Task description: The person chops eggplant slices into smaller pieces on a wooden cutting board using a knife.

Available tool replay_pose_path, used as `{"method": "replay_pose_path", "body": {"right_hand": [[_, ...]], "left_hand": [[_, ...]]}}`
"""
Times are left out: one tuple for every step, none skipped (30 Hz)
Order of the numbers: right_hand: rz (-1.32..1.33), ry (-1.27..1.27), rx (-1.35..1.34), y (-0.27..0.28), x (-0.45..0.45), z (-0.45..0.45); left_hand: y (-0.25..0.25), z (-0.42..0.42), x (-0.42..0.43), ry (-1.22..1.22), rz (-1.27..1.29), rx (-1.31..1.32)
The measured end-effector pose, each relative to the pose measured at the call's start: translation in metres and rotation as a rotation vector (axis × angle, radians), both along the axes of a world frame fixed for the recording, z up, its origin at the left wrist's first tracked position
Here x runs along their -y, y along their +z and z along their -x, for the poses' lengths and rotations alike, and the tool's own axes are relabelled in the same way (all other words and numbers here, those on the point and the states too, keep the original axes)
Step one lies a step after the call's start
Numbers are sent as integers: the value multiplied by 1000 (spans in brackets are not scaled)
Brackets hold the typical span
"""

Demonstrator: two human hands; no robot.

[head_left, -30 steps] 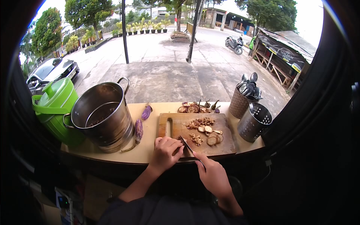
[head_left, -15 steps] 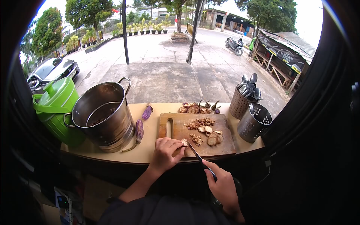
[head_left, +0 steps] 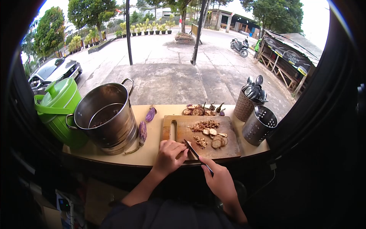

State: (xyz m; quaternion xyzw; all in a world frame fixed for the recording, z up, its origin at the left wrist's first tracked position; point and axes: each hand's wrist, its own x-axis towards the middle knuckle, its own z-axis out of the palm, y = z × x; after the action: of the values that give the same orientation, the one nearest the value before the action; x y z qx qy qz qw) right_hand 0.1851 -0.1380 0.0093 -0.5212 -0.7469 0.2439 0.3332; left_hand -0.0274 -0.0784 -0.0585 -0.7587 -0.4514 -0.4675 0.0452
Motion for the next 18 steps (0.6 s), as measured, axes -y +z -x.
{"method": "replay_pose_path", "body": {"right_hand": [[-15,16,7,-1,-5,2],[-15,16,8,2,-8,4],[-5,8,38,5,-11,8],[6,-2,67,6,-12,10],[8,-4,68,7,-11,10],[25,-14,80,10,-8,10],[41,-23,92,12,-6,11],[39,-24,91,14,-2,8],[45,-29,91,14,4,3],[52,-33,92,15,11,-2],[51,-32,92,16,17,-6],[73,-45,75,18,23,-11],[95,-58,58,17,28,-17],[32,-28,46,10,29,-24],[32,-29,46,8,29,-27],[-5,-12,17,7,28,-30],[-44,5,-13,6,28,-31],[-46,6,-14,7,27,-29]], "left_hand": [[0,0,0,-5,0,8],[1,0,0,-5,0,9],[2,-1,1,7,-4,4],[3,-2,1,19,-7,-2],[2,-2,2,17,-6,-1],[2,-2,1,21,-15,-11],[2,-2,1,26,-25,-21],[2,-2,0,25,-27,-22],[2,-2,1,23,-24,-22],[3,-2,1,20,-19,-22],[3,-2,1,22,-20,-22],[4,-2,1,15,-12,-10],[5,-2,1,7,-3,1],[7,-2,2,6,-3,1],[9,-3,3,11,-6,-1],[10,-3,4,16,-10,-4],[11,-4,4,16,-12,-5],[11,-4,4,17,-19,30]]}}
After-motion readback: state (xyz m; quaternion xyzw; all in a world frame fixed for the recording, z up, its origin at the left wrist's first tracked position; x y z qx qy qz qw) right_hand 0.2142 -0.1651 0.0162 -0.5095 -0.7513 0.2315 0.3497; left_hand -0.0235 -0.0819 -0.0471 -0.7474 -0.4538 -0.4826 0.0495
